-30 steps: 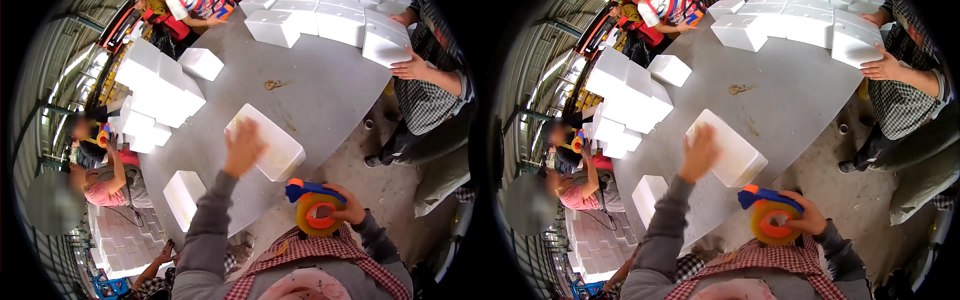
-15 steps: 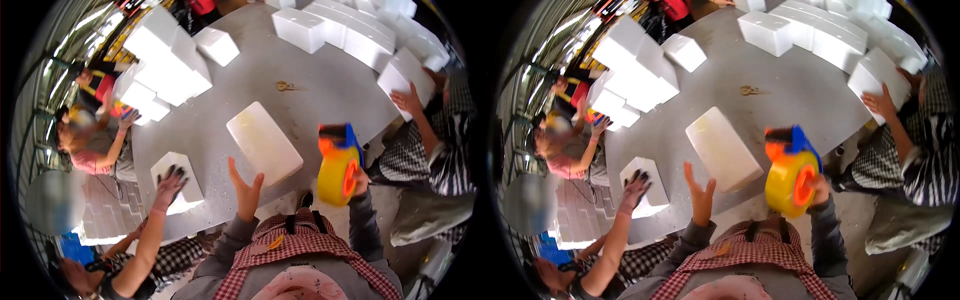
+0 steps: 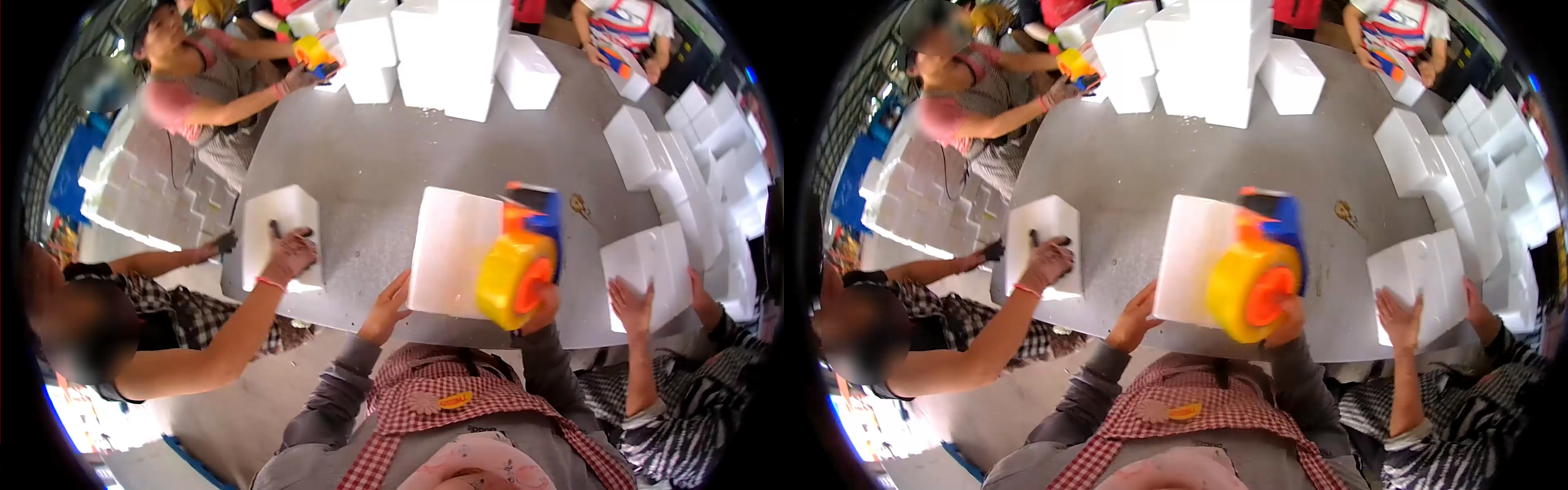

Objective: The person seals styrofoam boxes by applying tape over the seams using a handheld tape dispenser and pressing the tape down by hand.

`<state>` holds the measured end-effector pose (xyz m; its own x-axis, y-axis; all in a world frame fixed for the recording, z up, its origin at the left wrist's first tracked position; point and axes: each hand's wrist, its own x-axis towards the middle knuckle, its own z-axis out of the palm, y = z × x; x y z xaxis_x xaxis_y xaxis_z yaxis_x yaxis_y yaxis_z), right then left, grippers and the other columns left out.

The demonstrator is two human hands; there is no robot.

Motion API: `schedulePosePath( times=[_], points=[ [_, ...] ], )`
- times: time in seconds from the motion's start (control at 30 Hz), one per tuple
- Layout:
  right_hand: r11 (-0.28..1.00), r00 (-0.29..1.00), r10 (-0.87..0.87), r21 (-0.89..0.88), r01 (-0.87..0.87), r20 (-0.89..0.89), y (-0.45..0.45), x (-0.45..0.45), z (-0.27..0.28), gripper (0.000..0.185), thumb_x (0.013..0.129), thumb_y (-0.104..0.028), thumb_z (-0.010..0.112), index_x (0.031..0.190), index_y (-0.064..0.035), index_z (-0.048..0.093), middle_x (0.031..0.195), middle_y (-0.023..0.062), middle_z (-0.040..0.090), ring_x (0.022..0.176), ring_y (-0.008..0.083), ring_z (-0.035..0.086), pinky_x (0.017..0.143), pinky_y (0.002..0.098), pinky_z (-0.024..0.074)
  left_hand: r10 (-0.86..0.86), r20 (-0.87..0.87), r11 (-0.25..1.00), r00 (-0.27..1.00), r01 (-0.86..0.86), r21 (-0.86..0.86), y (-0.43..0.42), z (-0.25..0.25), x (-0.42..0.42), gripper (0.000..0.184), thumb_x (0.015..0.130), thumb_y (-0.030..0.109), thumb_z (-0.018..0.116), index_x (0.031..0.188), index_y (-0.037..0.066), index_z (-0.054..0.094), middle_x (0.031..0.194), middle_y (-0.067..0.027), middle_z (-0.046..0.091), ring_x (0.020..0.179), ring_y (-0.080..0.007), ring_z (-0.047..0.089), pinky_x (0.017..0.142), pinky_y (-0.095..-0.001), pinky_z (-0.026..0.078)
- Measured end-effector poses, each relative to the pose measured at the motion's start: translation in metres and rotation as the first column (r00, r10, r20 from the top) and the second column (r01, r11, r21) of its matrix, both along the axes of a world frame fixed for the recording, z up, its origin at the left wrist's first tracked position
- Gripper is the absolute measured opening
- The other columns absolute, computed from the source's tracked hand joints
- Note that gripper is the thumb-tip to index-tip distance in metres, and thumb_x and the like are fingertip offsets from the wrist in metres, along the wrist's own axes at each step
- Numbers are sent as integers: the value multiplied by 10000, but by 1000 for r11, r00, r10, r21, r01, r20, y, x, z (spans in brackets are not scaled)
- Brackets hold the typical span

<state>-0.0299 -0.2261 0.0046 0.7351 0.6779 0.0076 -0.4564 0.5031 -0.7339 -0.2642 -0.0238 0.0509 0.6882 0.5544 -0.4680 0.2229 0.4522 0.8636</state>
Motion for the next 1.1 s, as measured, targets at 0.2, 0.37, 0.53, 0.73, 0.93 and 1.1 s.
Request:
schedulePosePath(
  times=[0.2,0.37,0.53,0.73,0.93,1.1],
  points=[
    [932,953,199,345,-111,-230,39,3,24,641,847,-410,468,1331,-6,357,1282,128,485,1175,288,475,1026,424,336,165,-169,515,972,61,855,-25,35,-2,540,845,251,570,1352,193,390,1392,-138,332,1273,-322,322,1000,-471,327],
    [979,945,181,-43,-200,-272,120,-43,41,494,867,-344,477,1219,3,460,1171,144,548,1046,267,559,906,409,447,-12,-460,116,888,458,881,-13,29,-6,595,754,99,562,1319,236,433,1382,-136,346,1304,-383,262,1058,-519,237],
    [889,785,458,236,-393,-416,276,-73,18,331,836,-195,566,1120,-29,530,1046,98,595,1005,211,554,908,360,433,272,-382,120,883,363,924,103,7,-48,766,610,38,713,1310,211,458,1418,-82,341,1334,-326,243,1083,-442,240],
    [869,850,488,205,-451,-197,227,-69,21,409,820,-173,624,1193,-58,501,1143,76,562,1058,180,525,917,369,422,174,-445,354,878,366,861,241,-12,-91,667,726,58,594,1358,98,385,1441,-72,315,1338,-251,252,1067,-352,236],
    [998,976,10,65,5,-215,1,-18,54,553,801,-192,633,1277,-12,417,1232,125,515,1100,249,532,929,402,442,-116,517,976,848,193,-98,213,-31,29,529,923,376,389,1338,51,347,1260,-127,472,1145,-232,445,991,-436,333],
    [802,813,-530,170,573,-242,-52,4,7,461,787,-173,564,1198,13,469,1142,126,558,1016,265,570,887,387,468,-150,242,968,958,92,234,55,-40,241,544,922,357,481,1354,66,320,1264,-80,463,1141,-184,430,947,-341,343]
  ],
)
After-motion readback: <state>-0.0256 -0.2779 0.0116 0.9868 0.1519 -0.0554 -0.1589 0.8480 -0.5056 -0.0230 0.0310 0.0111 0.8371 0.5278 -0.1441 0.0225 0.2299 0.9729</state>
